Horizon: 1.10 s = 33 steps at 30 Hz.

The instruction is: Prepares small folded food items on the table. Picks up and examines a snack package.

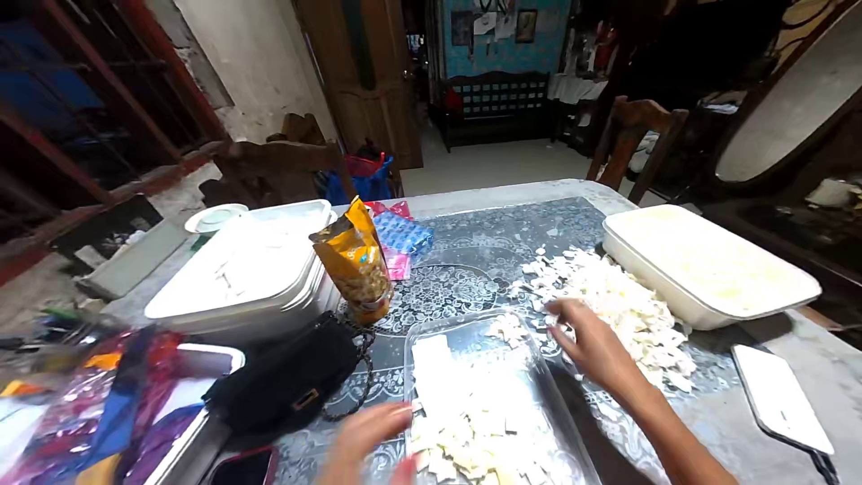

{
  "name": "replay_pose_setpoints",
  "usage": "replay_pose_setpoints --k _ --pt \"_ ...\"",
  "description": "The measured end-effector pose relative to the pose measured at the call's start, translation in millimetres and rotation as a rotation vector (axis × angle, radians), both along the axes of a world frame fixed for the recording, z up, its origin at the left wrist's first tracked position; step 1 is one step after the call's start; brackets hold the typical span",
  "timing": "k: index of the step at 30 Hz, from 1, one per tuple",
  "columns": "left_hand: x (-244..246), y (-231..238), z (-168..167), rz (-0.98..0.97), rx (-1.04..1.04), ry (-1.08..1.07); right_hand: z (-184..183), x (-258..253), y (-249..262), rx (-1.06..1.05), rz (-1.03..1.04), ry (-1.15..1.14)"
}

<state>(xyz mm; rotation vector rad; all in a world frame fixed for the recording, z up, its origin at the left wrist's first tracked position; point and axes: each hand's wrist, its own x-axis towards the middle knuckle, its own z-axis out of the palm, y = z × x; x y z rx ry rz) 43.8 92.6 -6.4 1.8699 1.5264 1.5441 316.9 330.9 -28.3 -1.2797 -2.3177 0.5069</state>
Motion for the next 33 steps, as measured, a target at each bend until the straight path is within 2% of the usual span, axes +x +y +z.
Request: replay_pose_setpoints --k 2,5,8,14,16,20,25,29,31,33 --pt "21.5 51.4 -40.3 -0.026 -0.188 0.226 3.0 -2.5 -26.7 -0.248 0.154 -0.181" --pt "28.7 80.6 -83.0 -0.043 -0.456 0.430 -13.1 -11.7 -57.2 -0.465 0.309 -0.359" --pt "33.6 91.7 -85.9 -0.007 -0.558 0.494 -31.0 -30.7 -60.3 -0.511 0.306 -0.384" --pt "33.5 103.2 -76.7 0.037 -0.624 0.526 -34.8 -70.3 -5.6 -0.407 0.242 -0.144" --pt "32.5 104.7 -77.4 0.051 -0.611 0.521 -28.6 -74.9 9.3 -0.345 0.186 -0.074" --pt "25.0 104.5 -84.3 0.044 -0.498 0.495 -24.0 -73.2 13.1 -0.195 0.139 -0.103" --pt "13.5 102.3 -93.7 0.038 -0.390 0.381 -41.0 -71.9 4.0 -0.269 0.185 -0.125" --pt "1.7 104.0 -88.9 -0.028 -0.564 0.193 -43.5 -73.2 6.0 -0.383 0.223 -0.184" --pt "-4.0 106.0 -84.9 -0.047 -0.642 0.088 -48.9 -73.7 6.9 -0.374 0.237 -0.139" --pt "-5.2 106.8 -83.0 0.006 -0.626 -0.044 -49.1 -72.7 5.3 -0.400 0.252 -0.040"
